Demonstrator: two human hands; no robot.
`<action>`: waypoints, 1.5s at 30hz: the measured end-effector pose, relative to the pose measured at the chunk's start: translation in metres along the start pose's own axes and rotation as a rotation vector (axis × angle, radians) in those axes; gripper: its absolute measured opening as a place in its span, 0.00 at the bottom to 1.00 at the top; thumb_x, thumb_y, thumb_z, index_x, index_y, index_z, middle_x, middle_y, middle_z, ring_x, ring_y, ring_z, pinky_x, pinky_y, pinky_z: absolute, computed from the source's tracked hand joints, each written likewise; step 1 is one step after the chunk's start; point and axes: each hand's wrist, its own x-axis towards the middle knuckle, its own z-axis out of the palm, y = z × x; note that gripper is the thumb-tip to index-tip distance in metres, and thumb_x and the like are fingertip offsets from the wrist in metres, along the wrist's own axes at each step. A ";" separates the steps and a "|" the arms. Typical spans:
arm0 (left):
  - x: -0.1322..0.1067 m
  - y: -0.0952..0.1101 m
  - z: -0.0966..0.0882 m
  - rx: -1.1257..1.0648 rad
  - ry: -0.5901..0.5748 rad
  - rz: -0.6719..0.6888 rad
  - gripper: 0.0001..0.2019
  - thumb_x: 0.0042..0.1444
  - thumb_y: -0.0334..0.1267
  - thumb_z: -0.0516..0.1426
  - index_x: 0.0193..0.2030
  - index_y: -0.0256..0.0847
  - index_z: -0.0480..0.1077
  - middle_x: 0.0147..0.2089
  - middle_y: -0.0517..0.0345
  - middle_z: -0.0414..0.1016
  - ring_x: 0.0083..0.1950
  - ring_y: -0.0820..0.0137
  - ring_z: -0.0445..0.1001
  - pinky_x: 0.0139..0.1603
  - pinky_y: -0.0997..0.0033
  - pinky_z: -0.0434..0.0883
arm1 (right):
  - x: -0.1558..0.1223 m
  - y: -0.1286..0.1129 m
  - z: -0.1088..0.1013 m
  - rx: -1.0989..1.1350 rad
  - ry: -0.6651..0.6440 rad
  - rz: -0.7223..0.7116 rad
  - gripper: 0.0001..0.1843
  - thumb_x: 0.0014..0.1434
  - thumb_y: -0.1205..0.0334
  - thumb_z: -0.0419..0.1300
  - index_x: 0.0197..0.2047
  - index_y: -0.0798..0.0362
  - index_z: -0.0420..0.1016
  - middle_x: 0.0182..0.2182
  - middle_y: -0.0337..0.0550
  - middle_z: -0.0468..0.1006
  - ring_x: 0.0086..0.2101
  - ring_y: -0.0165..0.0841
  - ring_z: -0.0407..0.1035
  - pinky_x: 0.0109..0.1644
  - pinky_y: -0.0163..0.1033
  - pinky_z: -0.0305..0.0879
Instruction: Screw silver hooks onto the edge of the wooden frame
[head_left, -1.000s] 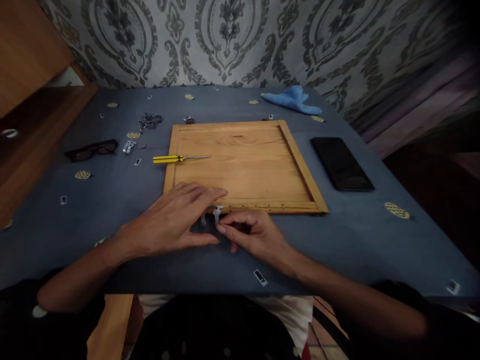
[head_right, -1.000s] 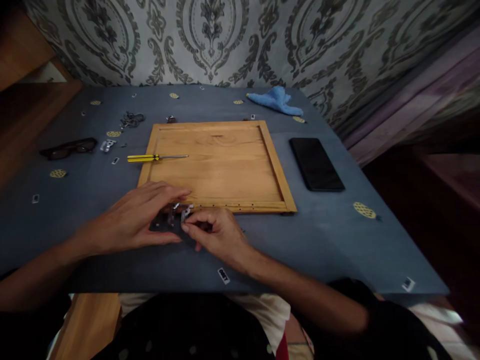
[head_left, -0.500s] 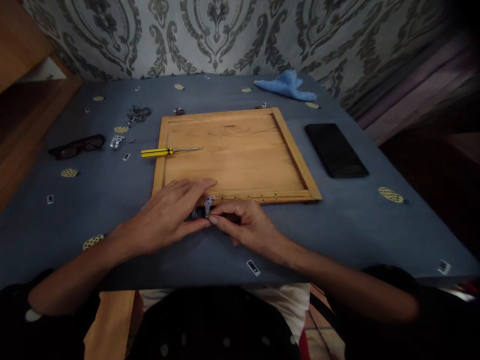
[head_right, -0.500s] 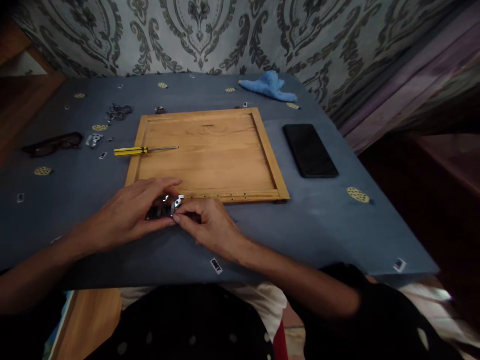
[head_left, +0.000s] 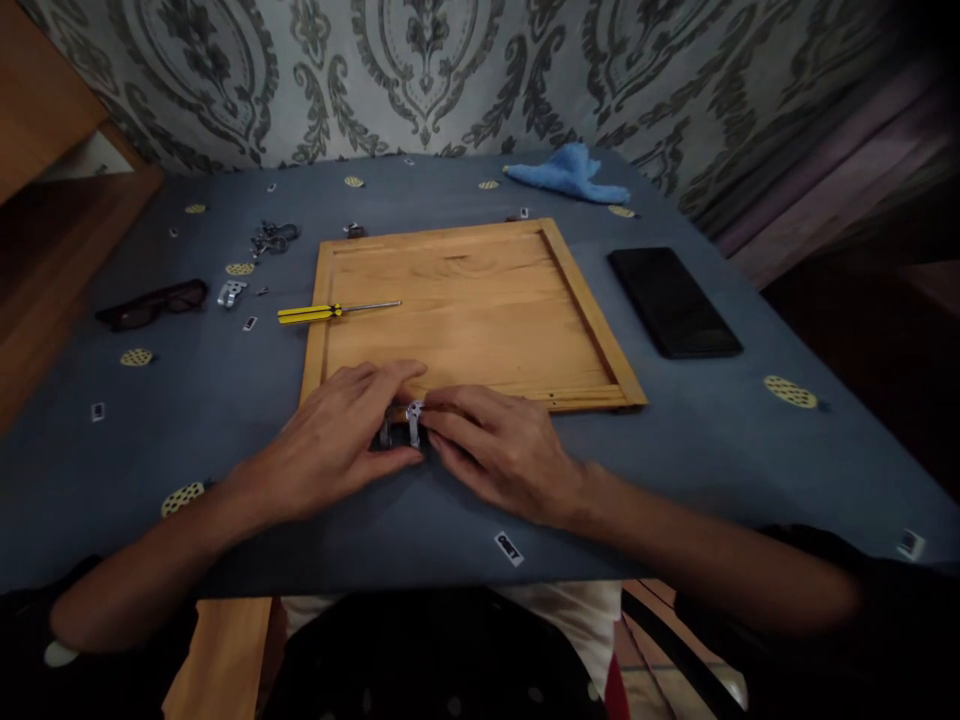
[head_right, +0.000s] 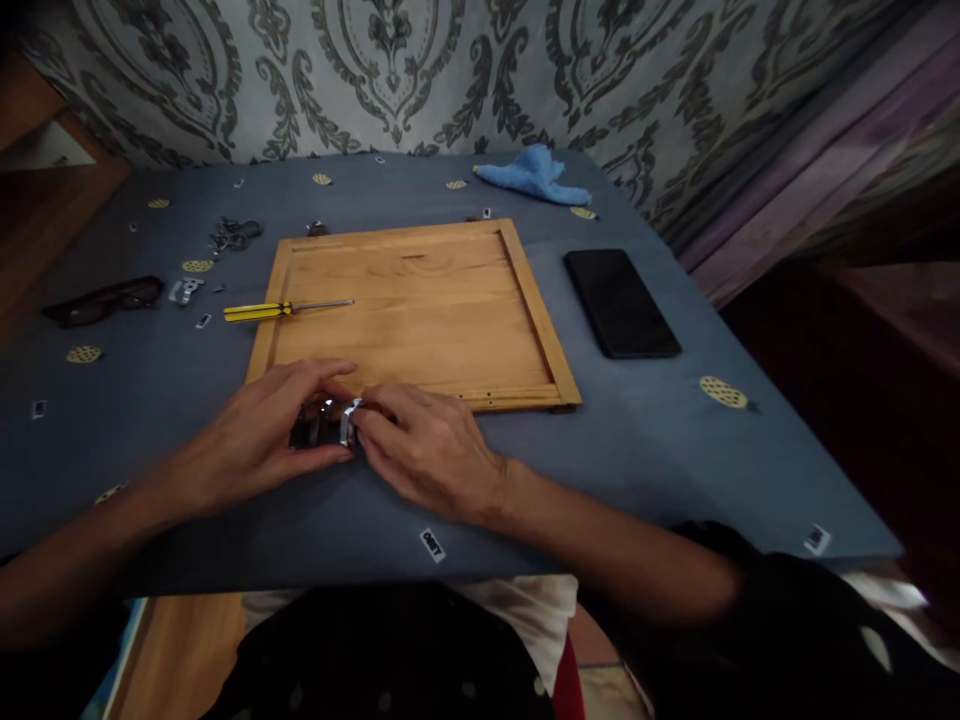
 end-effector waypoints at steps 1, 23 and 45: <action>0.000 0.000 0.000 0.002 0.000 -0.006 0.33 0.57 0.46 0.63 0.65 0.46 0.55 0.54 0.52 0.75 0.57 0.60 0.73 0.57 0.59 0.72 | 0.000 0.001 0.001 -0.016 0.020 -0.037 0.11 0.67 0.67 0.53 0.44 0.55 0.77 0.44 0.52 0.82 0.43 0.38 0.77 0.43 0.43 0.76; 0.005 0.001 0.000 0.020 0.003 -0.032 0.34 0.55 0.42 0.65 0.65 0.43 0.55 0.53 0.54 0.74 0.56 0.62 0.72 0.56 0.61 0.72 | -0.002 0.007 -0.002 -0.158 -0.125 -0.143 0.15 0.69 0.66 0.50 0.49 0.58 0.77 0.53 0.53 0.79 0.36 0.35 0.78 0.32 0.40 0.74; 0.006 0.002 -0.001 0.048 0.000 -0.039 0.35 0.54 0.43 0.65 0.65 0.43 0.54 0.53 0.50 0.75 0.53 0.60 0.75 0.51 0.59 0.74 | -0.002 0.005 -0.002 -0.164 -0.137 -0.145 0.15 0.69 0.66 0.51 0.49 0.58 0.78 0.52 0.53 0.80 0.32 0.31 0.75 0.32 0.38 0.72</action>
